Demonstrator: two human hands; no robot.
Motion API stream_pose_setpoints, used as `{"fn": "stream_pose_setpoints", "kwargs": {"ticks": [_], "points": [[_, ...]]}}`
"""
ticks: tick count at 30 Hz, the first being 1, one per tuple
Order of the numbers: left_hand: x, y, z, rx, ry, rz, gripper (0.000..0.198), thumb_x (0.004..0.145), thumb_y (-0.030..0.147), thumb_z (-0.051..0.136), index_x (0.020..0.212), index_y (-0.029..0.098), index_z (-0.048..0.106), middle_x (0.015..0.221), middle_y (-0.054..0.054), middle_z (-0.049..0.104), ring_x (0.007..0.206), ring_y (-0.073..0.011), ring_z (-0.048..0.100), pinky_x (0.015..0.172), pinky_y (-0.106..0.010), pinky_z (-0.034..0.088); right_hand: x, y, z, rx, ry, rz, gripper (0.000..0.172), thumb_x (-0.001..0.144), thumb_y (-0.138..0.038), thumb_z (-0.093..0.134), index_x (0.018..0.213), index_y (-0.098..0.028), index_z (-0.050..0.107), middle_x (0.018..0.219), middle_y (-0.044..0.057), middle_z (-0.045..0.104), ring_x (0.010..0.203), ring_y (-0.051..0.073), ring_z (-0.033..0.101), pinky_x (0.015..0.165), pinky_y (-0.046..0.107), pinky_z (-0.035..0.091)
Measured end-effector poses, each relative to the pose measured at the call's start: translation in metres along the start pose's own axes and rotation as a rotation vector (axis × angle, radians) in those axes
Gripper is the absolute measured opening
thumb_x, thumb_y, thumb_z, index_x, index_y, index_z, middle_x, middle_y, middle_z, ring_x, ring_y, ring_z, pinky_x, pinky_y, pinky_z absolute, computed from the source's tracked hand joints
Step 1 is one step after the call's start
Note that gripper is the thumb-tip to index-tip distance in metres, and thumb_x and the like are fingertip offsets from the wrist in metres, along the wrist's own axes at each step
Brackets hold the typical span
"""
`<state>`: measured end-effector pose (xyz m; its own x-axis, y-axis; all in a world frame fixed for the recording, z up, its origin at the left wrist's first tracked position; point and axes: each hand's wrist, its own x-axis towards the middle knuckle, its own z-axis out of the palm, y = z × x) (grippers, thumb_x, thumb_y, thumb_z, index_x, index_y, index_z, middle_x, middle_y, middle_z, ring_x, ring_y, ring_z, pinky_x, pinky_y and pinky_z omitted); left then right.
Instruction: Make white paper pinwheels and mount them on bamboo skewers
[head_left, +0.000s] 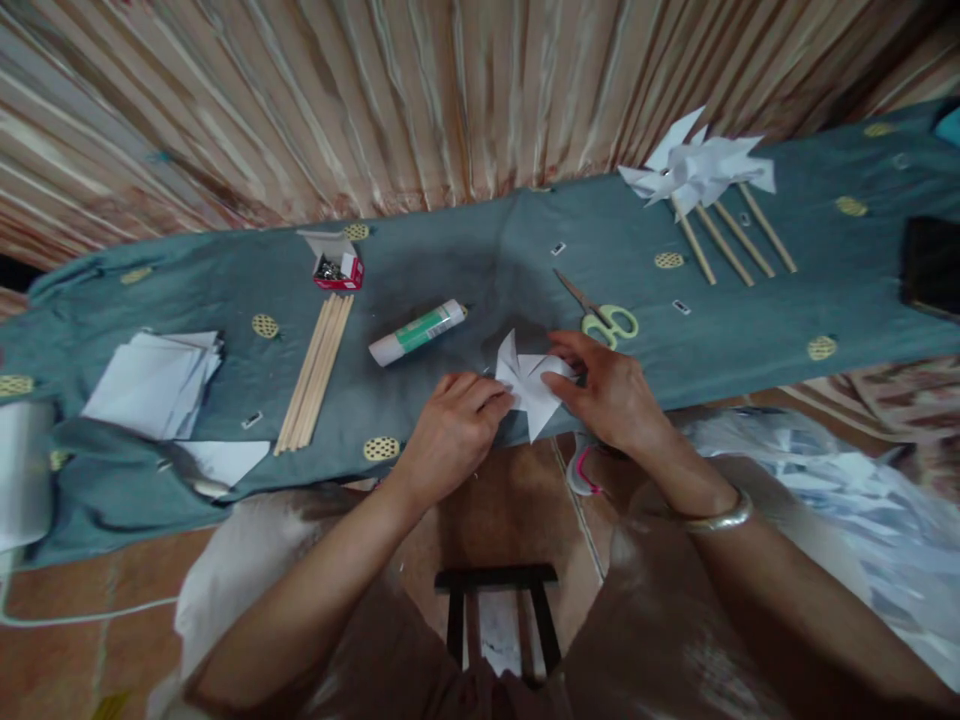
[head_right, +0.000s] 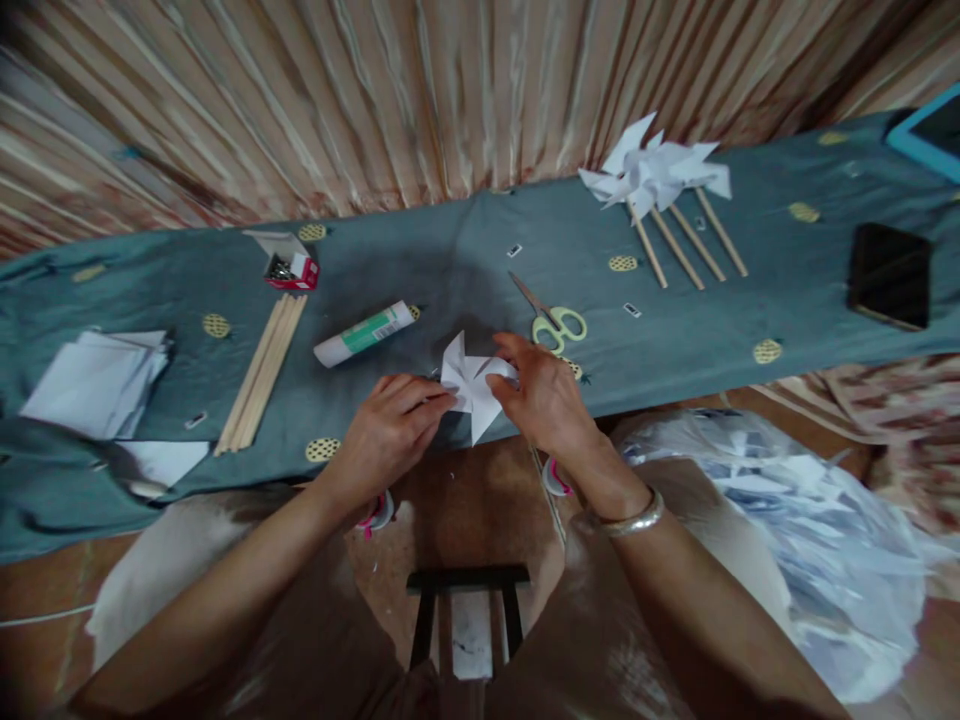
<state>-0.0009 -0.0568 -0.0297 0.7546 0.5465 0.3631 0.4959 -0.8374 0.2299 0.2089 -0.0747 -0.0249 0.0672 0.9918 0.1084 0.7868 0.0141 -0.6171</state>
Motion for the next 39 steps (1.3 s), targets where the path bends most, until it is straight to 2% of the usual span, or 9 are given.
{"fn": "stream_pose_setpoints", "kwargs": {"ticks": [4,7,12,16,19,23,27,32,39], "points": [[0.001,-0.009,0.005,-0.174,0.038,-0.124,0.022,0.09,0.012,0.052,0.107,0.014,0.067,0.106,-0.009,0.07,0.095,-0.0221,0.061,0.084,-0.038,0.05,0.004,-0.006,0.0,0.097,-0.041,0.158,0.041,0.075,-0.019,0.064,0.116,-0.017,0.065,0.088,0.006,0.076,0.073,0.02,0.069,0.074,0.036,0.055],[0.004,-0.017,0.006,-0.355,0.104,-0.279,0.029,0.086,0.013,0.058,0.113,0.017,0.065,0.116,-0.01,0.067,0.107,-0.0224,0.06,0.095,-0.04,0.049,0.008,-0.006,0.003,0.229,-0.058,0.221,0.039,0.071,-0.017,0.065,0.11,-0.016,0.066,0.081,0.004,0.075,0.069,0.017,0.068,0.07,0.032,0.054],[0.013,-0.029,0.008,-0.628,0.33,-0.592,0.058,0.075,0.016,0.068,0.131,0.02,0.054,0.139,-0.011,0.054,0.131,-0.0264,0.047,0.112,-0.045,0.035,0.021,-0.001,0.006,0.625,0.004,0.304,0.037,0.063,-0.025,0.074,0.098,-0.019,0.066,0.073,0.001,0.073,0.064,0.016,0.067,0.061,0.029,0.052],[0.021,-0.029,0.009,-1.003,0.48,-0.827,0.068,0.072,0.028,0.074,0.135,0.023,0.048,0.142,-0.012,0.051,0.132,-0.0277,0.047,0.107,-0.044,0.04,0.031,-0.008,0.004,0.939,0.06,0.341,0.048,0.051,-0.034,0.084,0.093,-0.021,0.065,0.068,-0.002,0.072,0.058,0.014,0.064,0.057,0.027,0.05],[0.025,-0.023,0.005,-1.156,0.544,-0.857,0.074,0.062,0.03,0.081,0.13,0.022,0.053,0.138,-0.011,0.055,0.126,-0.0278,0.051,0.104,-0.042,0.042,0.037,-0.018,0.004,1.069,0.101,0.349,0.05,0.047,-0.035,0.088,0.09,-0.021,0.066,0.069,-0.002,0.072,0.061,0.013,0.064,0.061,0.027,0.05],[0.03,-0.016,-0.007,-1.383,0.496,-0.885,0.052,0.059,0.032,0.083,0.105,0.017,0.068,0.109,-0.01,0.071,0.104,-0.0251,0.064,0.096,-0.038,0.047,0.04,-0.03,0.006,1.15,0.116,0.357,0.046,0.048,-0.034,0.088,0.087,-0.021,0.069,0.068,-0.002,0.071,0.06,0.012,0.062,0.061,0.027,0.05],[0.036,-0.013,-0.016,-1.53,0.504,-0.965,0.042,0.053,0.034,0.086,0.088,0.015,0.073,0.09,-0.007,0.075,0.086,-0.0207,0.067,0.089,-0.035,0.049,0.041,-0.039,0.011,1.18,0.078,0.372,0.044,0.048,-0.032,0.089,0.086,-0.021,0.07,0.067,-0.003,0.071,0.059,0.012,0.062,0.059,0.026,0.05],[0.036,-0.016,-0.016,-1.529,0.497,-1.066,0.036,0.048,0.034,0.088,0.073,0.013,0.074,0.074,-0.005,0.074,0.067,-0.0174,0.064,0.075,-0.032,0.05,0.04,-0.042,0.016,1.129,0.033,0.352,0.045,0.05,-0.034,0.088,0.089,-0.021,0.07,0.07,-0.002,0.071,0.062,0.014,0.063,0.061,0.028,0.051],[0.031,-0.019,-0.011,-1.535,0.537,-1.09,0.034,0.049,0.035,0.086,0.072,0.013,0.074,0.07,-0.004,0.073,0.064,-0.0159,0.062,0.067,-0.028,0.047,0.031,-0.045,0.009,1.066,-0.002,0.299,0.043,0.058,-0.042,0.085,0.093,-0.023,0.07,0.076,-0.001,0.072,0.067,0.015,0.065,0.064,0.028,0.052]]}}
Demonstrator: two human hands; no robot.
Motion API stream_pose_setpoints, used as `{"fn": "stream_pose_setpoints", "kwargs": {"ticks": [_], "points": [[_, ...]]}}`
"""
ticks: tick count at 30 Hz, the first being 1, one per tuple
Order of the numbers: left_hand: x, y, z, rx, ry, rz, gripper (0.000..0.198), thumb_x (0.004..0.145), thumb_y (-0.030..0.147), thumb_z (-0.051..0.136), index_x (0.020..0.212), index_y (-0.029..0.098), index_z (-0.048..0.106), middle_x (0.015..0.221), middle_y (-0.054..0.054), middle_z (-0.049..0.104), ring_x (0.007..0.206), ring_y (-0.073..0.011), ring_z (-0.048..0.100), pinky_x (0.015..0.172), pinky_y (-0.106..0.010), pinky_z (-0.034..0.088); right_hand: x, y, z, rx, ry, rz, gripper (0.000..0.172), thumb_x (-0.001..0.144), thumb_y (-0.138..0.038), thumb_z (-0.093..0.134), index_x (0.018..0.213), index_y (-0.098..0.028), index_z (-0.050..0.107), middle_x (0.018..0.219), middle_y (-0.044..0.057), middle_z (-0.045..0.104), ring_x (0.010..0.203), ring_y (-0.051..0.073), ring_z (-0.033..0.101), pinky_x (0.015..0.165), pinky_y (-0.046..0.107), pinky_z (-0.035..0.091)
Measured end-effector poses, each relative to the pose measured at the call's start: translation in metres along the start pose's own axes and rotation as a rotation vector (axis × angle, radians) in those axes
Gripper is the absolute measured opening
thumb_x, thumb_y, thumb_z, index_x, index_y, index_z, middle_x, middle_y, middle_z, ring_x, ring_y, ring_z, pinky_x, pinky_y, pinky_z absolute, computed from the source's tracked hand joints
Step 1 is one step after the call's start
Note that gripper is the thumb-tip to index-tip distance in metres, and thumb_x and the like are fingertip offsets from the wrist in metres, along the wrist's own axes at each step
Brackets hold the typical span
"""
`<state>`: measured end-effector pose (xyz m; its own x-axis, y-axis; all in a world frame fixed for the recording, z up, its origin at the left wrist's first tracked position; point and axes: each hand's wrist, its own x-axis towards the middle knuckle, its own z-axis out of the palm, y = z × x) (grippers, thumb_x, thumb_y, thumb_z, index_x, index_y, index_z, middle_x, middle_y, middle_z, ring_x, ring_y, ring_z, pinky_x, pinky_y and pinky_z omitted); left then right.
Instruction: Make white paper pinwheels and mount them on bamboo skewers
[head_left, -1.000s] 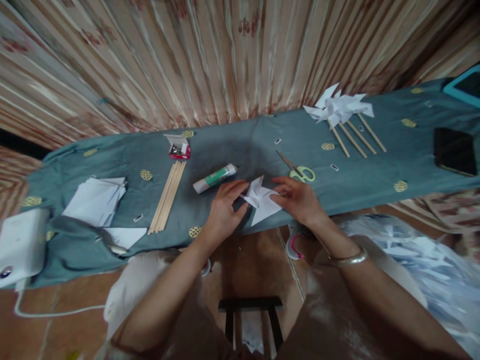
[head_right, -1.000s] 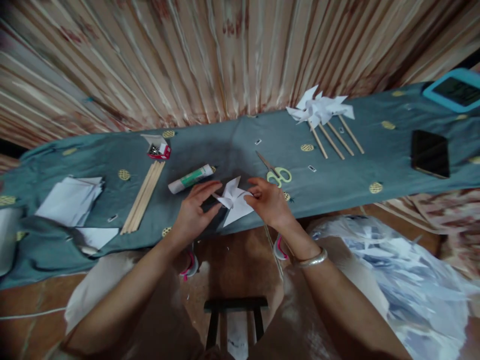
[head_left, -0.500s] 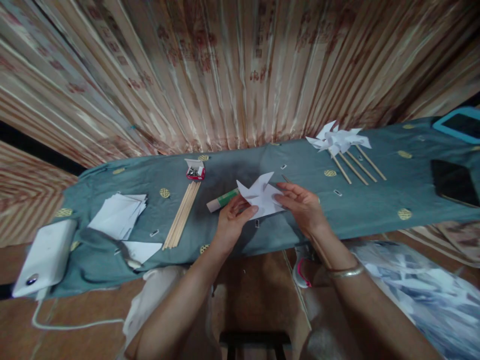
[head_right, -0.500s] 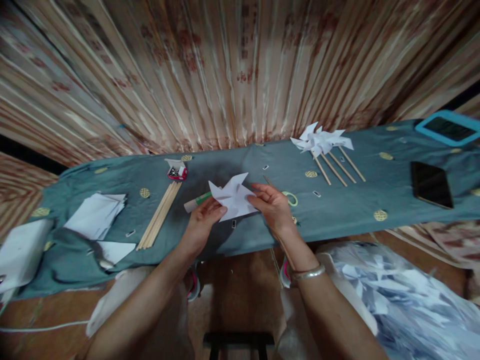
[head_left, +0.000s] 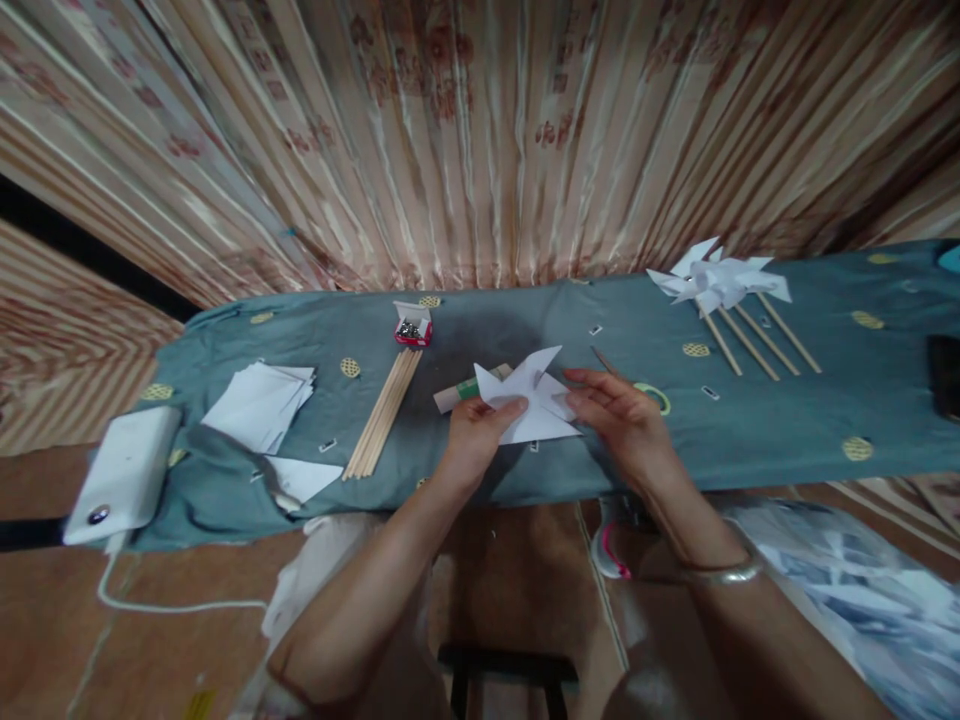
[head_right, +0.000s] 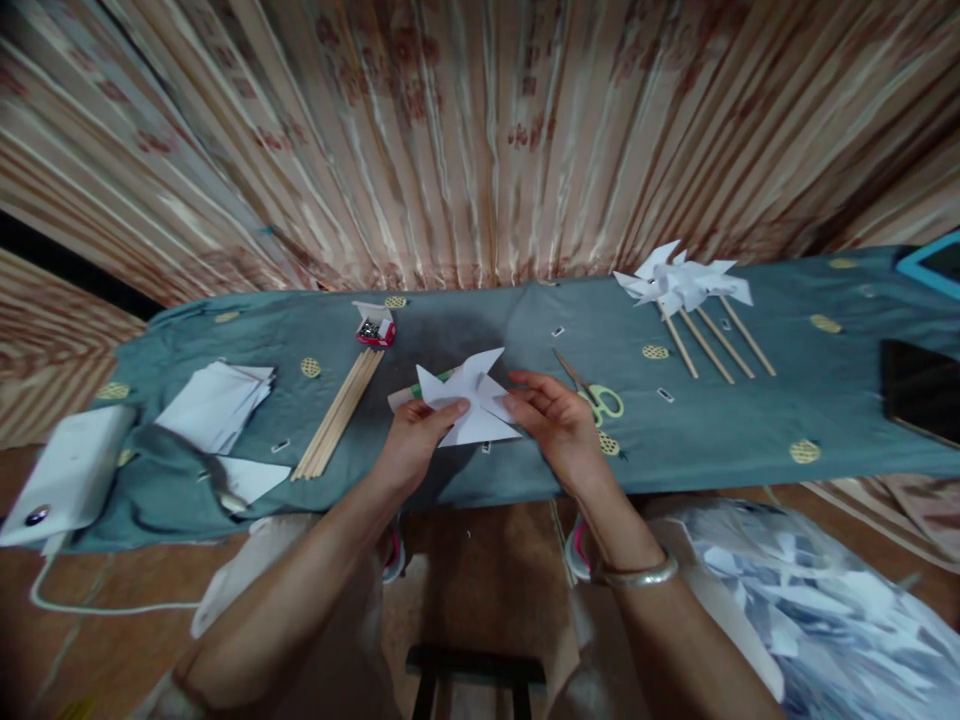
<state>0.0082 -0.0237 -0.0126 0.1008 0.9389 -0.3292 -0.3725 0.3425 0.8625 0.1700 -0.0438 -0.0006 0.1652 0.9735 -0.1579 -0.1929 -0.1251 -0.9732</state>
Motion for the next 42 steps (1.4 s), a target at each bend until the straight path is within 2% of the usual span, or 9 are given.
{"fn": "stream_pose_setpoints", "kwargs": {"ticks": [3,6,10,13,16,21,27,36,42], "points": [[0.002,0.002,0.0,-0.051,-0.022,-0.021,0.032,0.051,0.034,0.085,0.072,0.013,0.073,0.068,-0.003,0.072,0.062,-0.0147,0.061,0.065,-0.027,0.046,-0.006,-0.005,-0.005,-0.095,-0.017,-0.07,0.034,0.071,-0.045,0.076,0.097,-0.024,0.071,0.084,0.002,0.074,0.074,0.017,0.066,0.07,0.031,0.054],[0.003,0.005,0.0,-0.103,-0.049,-0.041,0.031,0.052,0.033,0.084,0.073,0.013,0.072,0.069,-0.004,0.072,0.063,-0.015,0.062,0.065,-0.027,0.046,-0.014,-0.01,-0.01,-0.261,0.032,-0.198,0.024,0.079,-0.042,0.07,0.095,-0.024,0.07,0.092,0.005,0.074,0.084,0.02,0.067,0.078,0.036,0.054],[0.006,0.006,0.0,-0.108,-0.055,-0.047,0.029,0.053,0.031,0.082,0.073,0.012,0.072,0.068,-0.004,0.071,0.066,-0.0163,0.063,0.063,-0.027,0.044,-0.028,-0.017,-0.013,-0.489,0.071,-0.45,0.013,0.086,-0.032,0.062,0.096,-0.026,0.067,0.119,0.008,0.067,0.113,0.025,0.061,0.096,0.044,0.049],[0.008,0.005,0.0,-0.089,-0.05,-0.039,0.026,0.054,0.031,0.081,0.071,0.013,0.072,0.068,-0.004,0.071,0.064,-0.0152,0.062,0.063,-0.027,0.044,-0.038,-0.022,-0.014,-0.678,0.011,-0.605,0.016,0.088,-0.022,0.057,0.1,-0.027,0.066,0.134,0.007,0.057,0.127,0.027,0.052,0.107,0.05,0.04],[0.009,0.003,0.002,-0.076,-0.041,-0.035,0.025,0.054,0.03,0.081,0.07,0.013,0.071,0.069,-0.004,0.071,0.061,-0.0137,0.06,0.062,-0.026,0.044,-0.04,-0.023,-0.016,-0.851,-0.084,-0.677,0.023,0.088,-0.016,0.051,0.1,-0.027,0.067,0.144,0.005,0.049,0.133,0.028,0.046,0.11,0.052,0.036],[0.008,0.004,0.004,-0.073,-0.064,-0.061,0.023,0.053,0.027,0.08,0.068,0.013,0.071,0.063,-0.002,0.068,0.058,-0.0124,0.058,0.058,-0.024,0.041,-0.03,-0.015,-0.023,-0.938,-0.135,-0.684,0.031,0.087,-0.011,0.047,0.104,-0.026,0.068,0.147,0.005,0.047,0.135,0.028,0.044,0.112,0.057,0.031],[0.005,0.009,0.005,-0.065,-0.119,-0.076,0.021,0.053,0.028,0.079,0.061,0.013,0.067,0.059,-0.001,0.065,0.052,-0.01,0.053,0.051,-0.022,0.036,-0.029,-0.013,-0.025,-0.876,-0.158,-0.601,0.028,0.086,-0.018,0.057,0.109,-0.03,0.067,0.146,0.004,0.049,0.136,0.026,0.044,0.112,0.052,0.035],[0.005,0.006,0.004,-0.048,-0.127,-0.083,0.019,0.055,0.027,0.077,0.065,0.013,0.068,0.063,-0.002,0.066,0.056,-0.012,0.055,0.055,-0.025,0.039,-0.031,-0.018,-0.022,-0.745,-0.2,-0.529,0.028,0.084,-0.021,0.063,0.109,-0.031,0.069,0.145,0.004,0.05,0.137,0.026,0.043,0.113,0.047,0.034],[0.004,0.007,0.005,-0.062,-0.144,-0.09,0.023,0.055,0.027,0.077,0.07,0.012,0.069,0.068,-0.005,0.069,0.06,-0.014,0.058,0.059,-0.026,0.041,-0.032,-0.019,-0.021,-0.72,-0.198,-0.502,0.022,0.084,-0.022,0.063,0.103,-0.029,0.07,0.143,0.005,0.052,0.137,0.026,0.044,0.112,0.046,0.036]]}}
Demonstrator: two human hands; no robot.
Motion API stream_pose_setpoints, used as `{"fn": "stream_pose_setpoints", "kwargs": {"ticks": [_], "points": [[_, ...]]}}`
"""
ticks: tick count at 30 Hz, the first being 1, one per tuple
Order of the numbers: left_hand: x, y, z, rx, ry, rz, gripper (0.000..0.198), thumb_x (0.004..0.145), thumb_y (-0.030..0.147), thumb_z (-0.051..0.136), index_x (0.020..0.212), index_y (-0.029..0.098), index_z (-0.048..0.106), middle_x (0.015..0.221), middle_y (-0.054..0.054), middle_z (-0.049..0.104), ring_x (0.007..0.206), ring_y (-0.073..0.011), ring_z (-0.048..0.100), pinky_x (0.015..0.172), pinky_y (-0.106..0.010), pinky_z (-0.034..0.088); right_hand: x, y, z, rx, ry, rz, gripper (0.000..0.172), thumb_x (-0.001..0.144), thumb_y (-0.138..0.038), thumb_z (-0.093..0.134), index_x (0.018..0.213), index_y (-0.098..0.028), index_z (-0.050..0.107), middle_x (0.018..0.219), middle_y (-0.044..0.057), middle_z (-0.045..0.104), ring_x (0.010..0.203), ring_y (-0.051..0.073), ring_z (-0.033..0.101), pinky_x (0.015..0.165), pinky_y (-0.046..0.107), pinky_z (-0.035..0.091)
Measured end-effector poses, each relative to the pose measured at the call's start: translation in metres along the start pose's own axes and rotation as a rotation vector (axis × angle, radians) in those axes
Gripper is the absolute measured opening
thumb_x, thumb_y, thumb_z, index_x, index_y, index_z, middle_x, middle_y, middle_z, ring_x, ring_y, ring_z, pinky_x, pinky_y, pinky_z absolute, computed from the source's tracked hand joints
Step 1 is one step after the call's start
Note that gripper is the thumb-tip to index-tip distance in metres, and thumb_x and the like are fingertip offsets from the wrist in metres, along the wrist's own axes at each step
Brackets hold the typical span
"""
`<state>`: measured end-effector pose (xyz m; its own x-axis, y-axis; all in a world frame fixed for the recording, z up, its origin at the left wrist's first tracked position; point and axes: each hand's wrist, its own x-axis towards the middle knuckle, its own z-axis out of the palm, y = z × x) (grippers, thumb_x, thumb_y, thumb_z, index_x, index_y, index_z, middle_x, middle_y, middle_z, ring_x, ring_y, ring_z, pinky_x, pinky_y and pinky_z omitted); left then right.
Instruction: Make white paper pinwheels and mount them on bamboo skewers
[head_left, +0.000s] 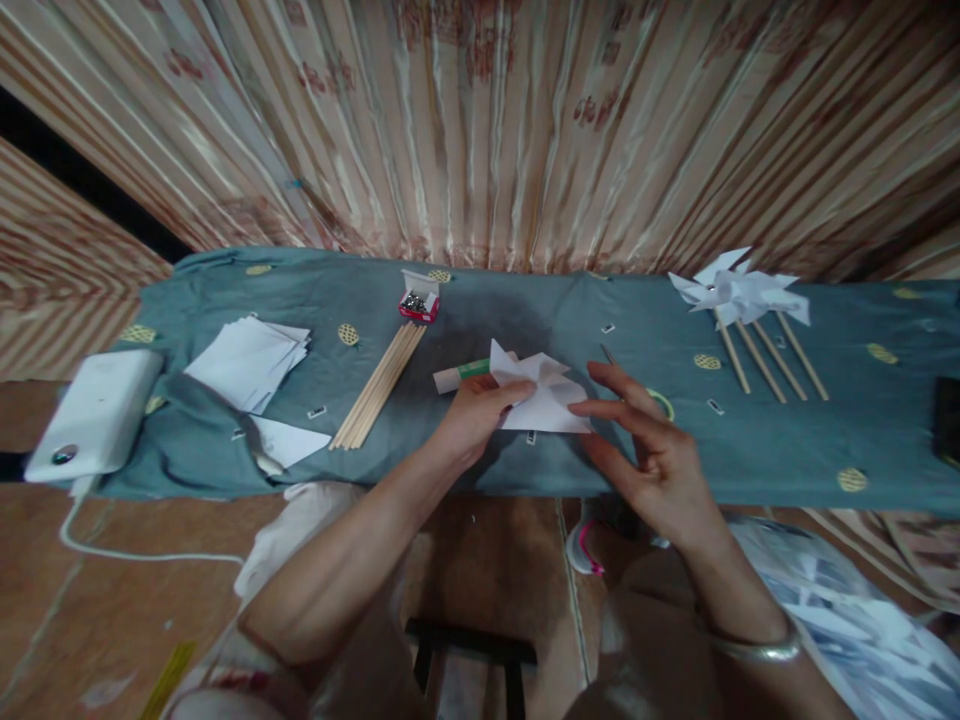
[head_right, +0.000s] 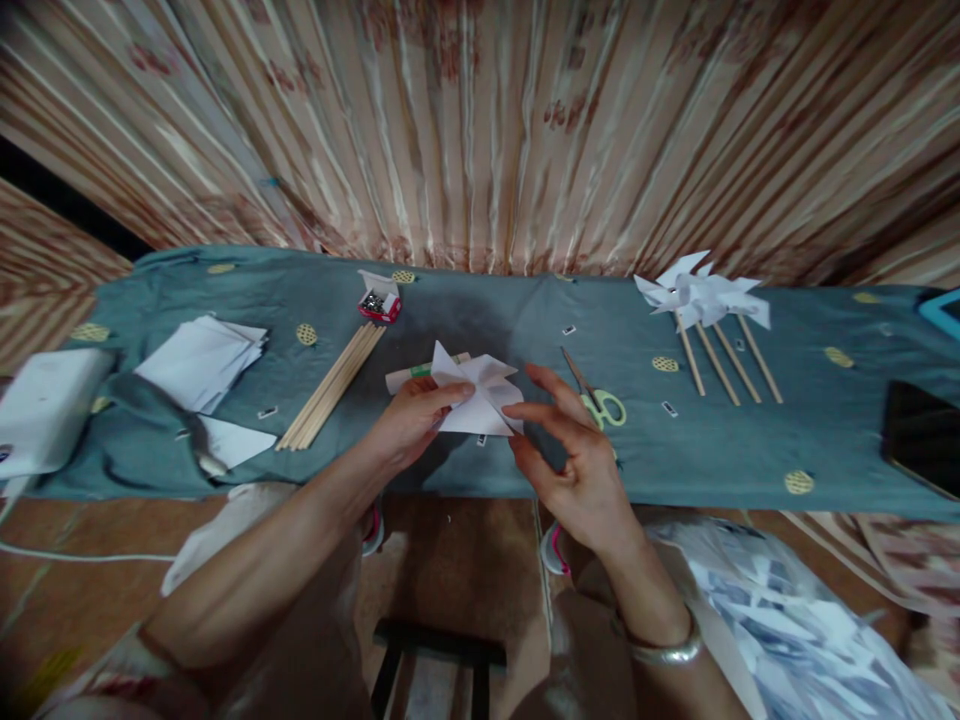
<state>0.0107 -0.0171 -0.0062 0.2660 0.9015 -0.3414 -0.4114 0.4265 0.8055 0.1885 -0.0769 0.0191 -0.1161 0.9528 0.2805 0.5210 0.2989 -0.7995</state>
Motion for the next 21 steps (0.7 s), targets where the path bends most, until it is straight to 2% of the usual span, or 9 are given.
{"fn": "stream_pose_setpoints", "kwargs": {"ticks": [4,9,16,21], "points": [[0.0,-0.0015,-0.0001,0.016,-0.018,0.014,0.022,0.057,0.027,0.077,0.071,0.011,0.07,0.069,-0.005,0.069,0.059,-0.0135,0.057,0.059,-0.025,0.04,0.0,-0.0004,0.0015,0.06,0.019,0.018,0.019,0.083,-0.025,0.067,0.101,-0.03,0.071,0.141,0.004,0.054,0.137,0.026,0.044,0.114,0.047,0.035],[-0.0005,-0.0041,-0.0009,0.054,-0.035,0.013,0.018,0.06,0.026,0.075,0.069,0.011,0.07,0.067,-0.005,0.068,0.058,-0.0135,0.057,0.057,-0.026,0.038,-0.0011,0.0005,0.0024,0.133,0.007,0.019,0.027,0.083,-0.022,0.068,0.107,-0.035,0.071,0.143,-0.001,0.052,0.138,0.024,0.043,0.114,0.046,0.036],[-0.0003,-0.0079,-0.0017,0.041,-0.03,-0.019,0.016,0.06,0.024,0.077,0.069,0.011,0.072,0.067,-0.006,0.07,0.058,-0.0143,0.059,0.058,-0.026,0.042,-0.0006,-0.0008,0.0033,0.144,0.016,0.023,0.018,0.082,-0.021,0.069,0.093,-0.034,0.076,0.139,-0.002,0.057,0.135,0.025,0.046,0.112,0.045,0.04],[-0.0011,-0.0096,-0.0003,0.062,0.004,0.048,0.014,0.06,0.021,0.078,0.069,0.012,0.073,0.067,-0.004,0.07,0.059,-0.0131,0.06,0.062,-0.025,0.045,0.0007,-0.0024,0.0055,0.122,0.035,0.056,0.019,0.086,-0.023,0.064,0.096,-0.034,0.076,0.139,-0.001,0.057,0.134,0.026,0.048,0.111,0.047,0.04]]}}
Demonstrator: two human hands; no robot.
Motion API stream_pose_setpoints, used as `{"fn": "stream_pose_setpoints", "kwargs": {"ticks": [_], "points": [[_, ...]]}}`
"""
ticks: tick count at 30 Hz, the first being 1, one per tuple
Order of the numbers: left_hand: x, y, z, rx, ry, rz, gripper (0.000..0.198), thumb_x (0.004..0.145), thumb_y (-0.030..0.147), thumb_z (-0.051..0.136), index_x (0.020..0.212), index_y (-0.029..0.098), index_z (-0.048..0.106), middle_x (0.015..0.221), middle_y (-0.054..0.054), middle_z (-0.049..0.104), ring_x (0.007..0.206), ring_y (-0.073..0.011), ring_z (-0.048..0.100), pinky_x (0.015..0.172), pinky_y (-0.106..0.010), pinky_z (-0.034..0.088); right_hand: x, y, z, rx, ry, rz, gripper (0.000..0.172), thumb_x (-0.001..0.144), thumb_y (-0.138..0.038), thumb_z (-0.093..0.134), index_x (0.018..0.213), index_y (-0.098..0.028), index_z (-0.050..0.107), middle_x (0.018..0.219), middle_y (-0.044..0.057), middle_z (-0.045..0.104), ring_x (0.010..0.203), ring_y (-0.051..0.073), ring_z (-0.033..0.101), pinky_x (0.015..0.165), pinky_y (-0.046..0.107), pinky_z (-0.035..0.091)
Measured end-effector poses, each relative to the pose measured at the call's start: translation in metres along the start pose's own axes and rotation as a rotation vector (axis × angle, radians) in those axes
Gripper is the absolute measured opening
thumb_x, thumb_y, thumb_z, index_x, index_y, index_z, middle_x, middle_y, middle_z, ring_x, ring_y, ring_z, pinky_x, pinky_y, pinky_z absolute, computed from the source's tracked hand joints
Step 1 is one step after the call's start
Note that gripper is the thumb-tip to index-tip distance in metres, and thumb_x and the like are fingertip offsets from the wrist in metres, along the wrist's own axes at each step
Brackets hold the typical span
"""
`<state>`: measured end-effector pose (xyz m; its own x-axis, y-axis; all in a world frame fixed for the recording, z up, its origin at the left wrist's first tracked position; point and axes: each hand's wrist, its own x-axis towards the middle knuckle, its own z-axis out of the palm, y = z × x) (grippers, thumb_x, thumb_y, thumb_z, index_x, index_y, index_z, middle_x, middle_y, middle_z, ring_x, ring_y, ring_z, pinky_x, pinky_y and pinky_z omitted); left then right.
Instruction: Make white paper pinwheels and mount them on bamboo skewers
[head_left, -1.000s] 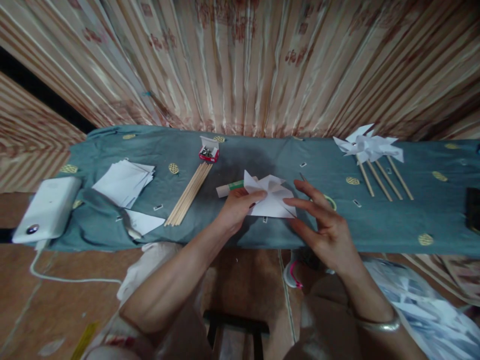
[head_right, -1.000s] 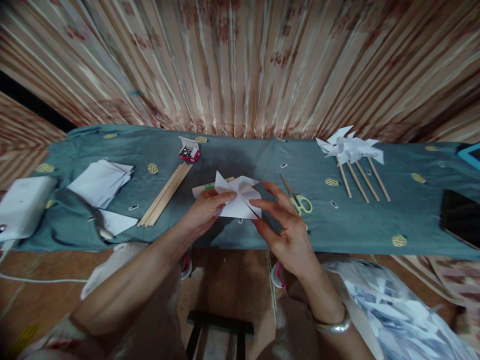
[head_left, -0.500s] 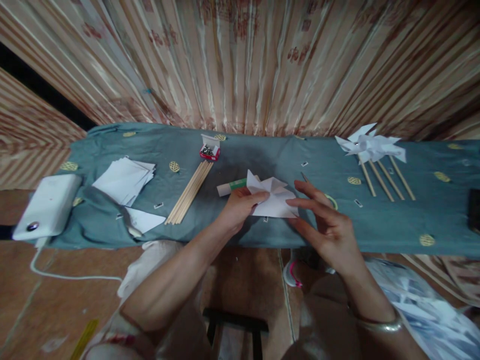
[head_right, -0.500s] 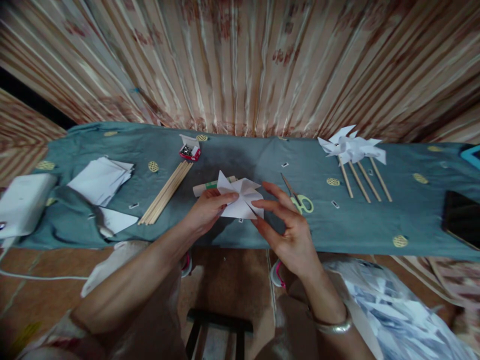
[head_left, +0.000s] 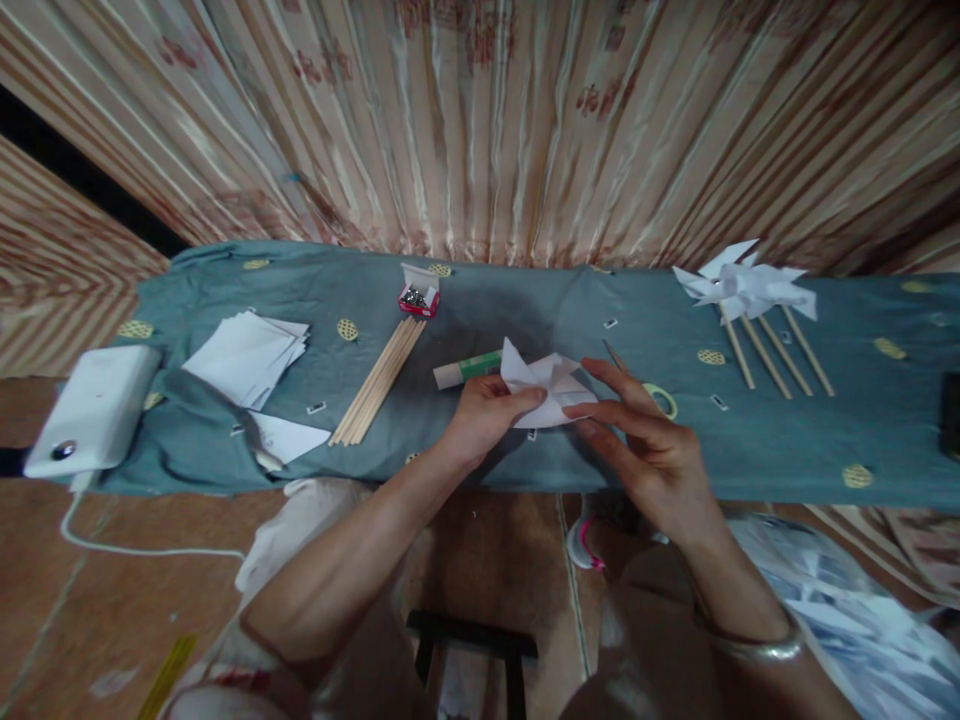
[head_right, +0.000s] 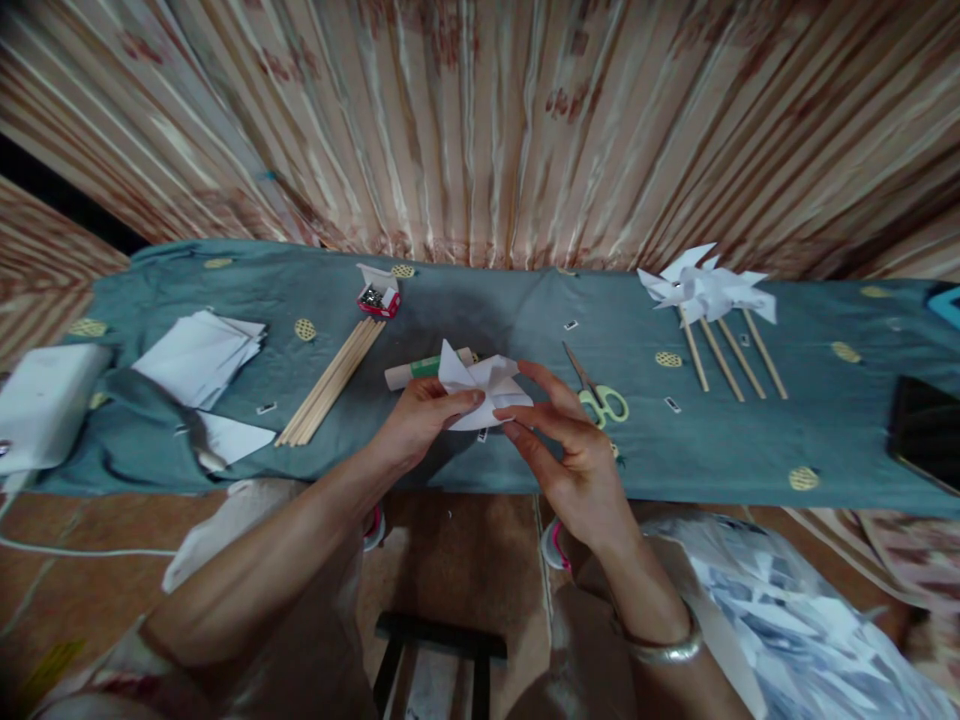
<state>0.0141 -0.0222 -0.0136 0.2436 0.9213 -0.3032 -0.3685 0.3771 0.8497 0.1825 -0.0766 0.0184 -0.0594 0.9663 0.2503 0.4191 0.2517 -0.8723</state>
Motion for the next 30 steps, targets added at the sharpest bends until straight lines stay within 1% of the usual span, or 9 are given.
{"fn": "stream_pose_setpoints", "kwargs": {"ticks": [4,9,13,18,20,22,25,30], "points": [[0.0,-0.003,0.001,0.052,0.039,0.054,0.014,0.057,0.022,0.081,0.066,0.014,0.073,0.065,-0.001,0.069,0.059,-0.0128,0.058,0.061,-0.026,0.045,0.001,0.002,0.005,0.013,0.043,-0.009,0.019,0.085,-0.022,0.065,0.094,-0.034,0.076,0.134,-0.001,0.06,0.13,0.024,0.051,0.11,0.046,0.041],[0.001,-0.005,0.001,0.108,0.044,0.092,0.017,0.056,0.027,0.083,0.064,0.015,0.073,0.063,-0.001,0.069,0.059,-0.0143,0.06,0.06,-0.026,0.047,0.002,0.009,0.011,-0.028,0.106,-0.026,0.012,0.082,-0.024,0.068,0.088,-0.031,0.077,0.131,0.0,0.062,0.122,0.024,0.057,0.108,0.049,0.043],[0.001,-0.003,0.001,0.178,0.038,0.111,0.017,0.058,0.029,0.082,0.064,0.015,0.073,0.061,0.0,0.069,0.06,-0.0148,0.061,0.058,-0.025,0.048,0.003,0.012,0.015,-0.128,0.137,-0.107,0.008,0.084,-0.026,0.068,0.084,-0.027,0.075,0.129,0.003,0.063,0.123,0.026,0.055,0.107,0.053,0.042],[0.001,-0.002,0.001,0.195,0.067,0.148,0.015,0.057,0.027,0.081,0.065,0.016,0.074,0.062,0.0,0.071,0.058,-0.0137,0.061,0.055,-0.024,0.048,0.004,0.011,0.017,-0.304,0.122,-0.223,0.015,0.09,-0.023,0.058,0.093,-0.024,0.072,0.131,0.008,0.059,0.128,0.026,0.05,0.105,0.052,0.044],[0.002,-0.003,0.001,0.199,0.079,0.163,0.014,0.058,0.026,0.08,0.065,0.016,0.074,0.064,0.0,0.071,0.057,-0.013,0.061,0.055,-0.023,0.047,0.003,0.01,0.018,-0.328,0.129,-0.227,0.015,0.09,-0.023,0.058,0.094,-0.024,0.072,0.131,0.008,0.059,0.127,0.026,0.05,0.102,0.051,0.047],[0.002,-0.003,0.0,0.214,0.084,0.17,0.013,0.058,0.027,0.079,0.063,0.016,0.073,0.063,0.0,0.071,0.056,-0.0128,0.06,0.055,-0.024,0.047,0.004,0.01,0.02,-0.324,0.155,-0.215,0.013,0.089,-0.024,0.059,0.091,-0.025,0.073,0.129,0.007,0.06,0.125,0.026,0.051,0.1,0.05,0.049],[0.003,-0.004,-0.001,0.236,0.083,0.18,0.013,0.059,0.027,0.078,0.062,0.017,0.073,0.063,0.0,0.071,0.055,-0.0129,0.06,0.055,-0.024,0.048,0.006,0.011,0.022,-0.311,0.195,-0.199,0.012,0.087,-0.023,0.061,0.084,-0.025,0.072,0.125,0.006,0.062,0.122,0.026,0.054,0.102,0.052,0.047],[0.002,-0.003,-0.001,0.262,0.093,0.188,0.012,0.06,0.027,0.078,0.064,0.017,0.074,0.062,0.001,0.071,0.055,-0.0132,0.061,0.055,-0.024,0.048,0.008,0.012,0.026,-0.301,0.234,-0.186,0.01,0.084,-0.019,0.062,0.079,-0.023,0.07,0.124,0.007,0.064,0.12,0.027,0.056,0.104,0.054,0.044]]}}
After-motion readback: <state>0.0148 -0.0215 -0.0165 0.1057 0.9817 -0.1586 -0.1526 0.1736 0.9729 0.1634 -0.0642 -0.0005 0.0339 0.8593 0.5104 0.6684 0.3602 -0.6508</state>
